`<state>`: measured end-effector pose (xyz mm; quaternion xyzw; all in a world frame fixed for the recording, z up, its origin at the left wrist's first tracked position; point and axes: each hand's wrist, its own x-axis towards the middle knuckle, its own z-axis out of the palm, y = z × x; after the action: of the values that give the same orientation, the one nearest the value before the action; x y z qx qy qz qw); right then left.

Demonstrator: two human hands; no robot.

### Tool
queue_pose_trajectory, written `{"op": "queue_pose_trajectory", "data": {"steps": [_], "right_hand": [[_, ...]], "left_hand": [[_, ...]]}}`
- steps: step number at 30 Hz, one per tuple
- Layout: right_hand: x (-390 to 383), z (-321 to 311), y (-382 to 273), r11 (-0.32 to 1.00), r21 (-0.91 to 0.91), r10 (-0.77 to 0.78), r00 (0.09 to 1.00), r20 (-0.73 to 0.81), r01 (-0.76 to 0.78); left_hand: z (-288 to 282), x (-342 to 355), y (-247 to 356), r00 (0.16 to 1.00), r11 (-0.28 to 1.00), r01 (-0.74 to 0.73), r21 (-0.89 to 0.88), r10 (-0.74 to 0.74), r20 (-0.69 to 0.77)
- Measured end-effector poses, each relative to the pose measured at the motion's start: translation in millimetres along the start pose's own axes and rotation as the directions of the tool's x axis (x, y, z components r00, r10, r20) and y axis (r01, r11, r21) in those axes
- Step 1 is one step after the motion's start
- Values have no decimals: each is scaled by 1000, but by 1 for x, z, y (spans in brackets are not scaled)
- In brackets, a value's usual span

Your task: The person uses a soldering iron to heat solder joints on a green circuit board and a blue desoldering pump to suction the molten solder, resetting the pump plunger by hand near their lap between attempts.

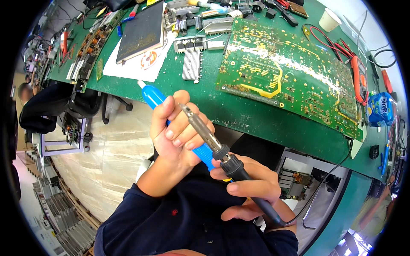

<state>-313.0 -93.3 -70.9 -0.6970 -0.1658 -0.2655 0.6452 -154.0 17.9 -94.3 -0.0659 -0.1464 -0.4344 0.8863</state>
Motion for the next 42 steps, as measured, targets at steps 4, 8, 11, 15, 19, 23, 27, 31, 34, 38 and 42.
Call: {"op": "queue_pose_trajectory", "data": {"steps": [4, 8, 11, 15, 19, 23, 27, 31, 34, 38, 42], "right_hand": [[2, 1, -5, 999, -15, 36, 999, 41, -35], [2, 2, -3, 997, -61, 42, 999, 35, -40], [0, 4, -1, 996, -72, 47, 999, 16, -45], [-1, 6, -2, 992, -124, 38, 999, 32, -33], [-2, 13, -1, 993, -112, 26, 1000, -6, -27], [-5, 11, -4, 996, -81, 31, 999, -6, -32], [-15, 6, 6, 997, -76, -12, 991, -132, 2], [-14, 12, -4, 994, -109, -6, 998, -59, -1], [-18, 13, -2, 995, -103, -17, 995, -98, 7], [-21, 22, 4, 998, -56, -15, 990, -140, 7], [-22, 22, 4, 998, -24, 54, 992, -112, -57]], "left_hand": [[-2, 2, -7, 1000, 998, -12, -64, 11, -21], [-7, 4, -6, 1000, 993, -7, -117, 5, -15], [-8, 8, -6, 1000, 996, 7, -92, -8, -12], [-12, 8, -7, 1000, 993, 14, -117, -15, -4], [-17, 9, -8, 999, 988, 41, -149, -40, 10], [-20, 7, -9, 999, 980, 38, -196, -41, -12], [-8, -3, -6, 991, 995, 16, -99, -29, -133], [-5, 1, -7, 986, 991, 66, -119, -83, -146], [-15, 4, -12, 997, 973, 57, -225, -68, -42], [-13, 8, -11, 996, 975, 74, -210, -82, -31], [-19, 7, -12, 997, 967, 63, -247, -71, -26]]}}
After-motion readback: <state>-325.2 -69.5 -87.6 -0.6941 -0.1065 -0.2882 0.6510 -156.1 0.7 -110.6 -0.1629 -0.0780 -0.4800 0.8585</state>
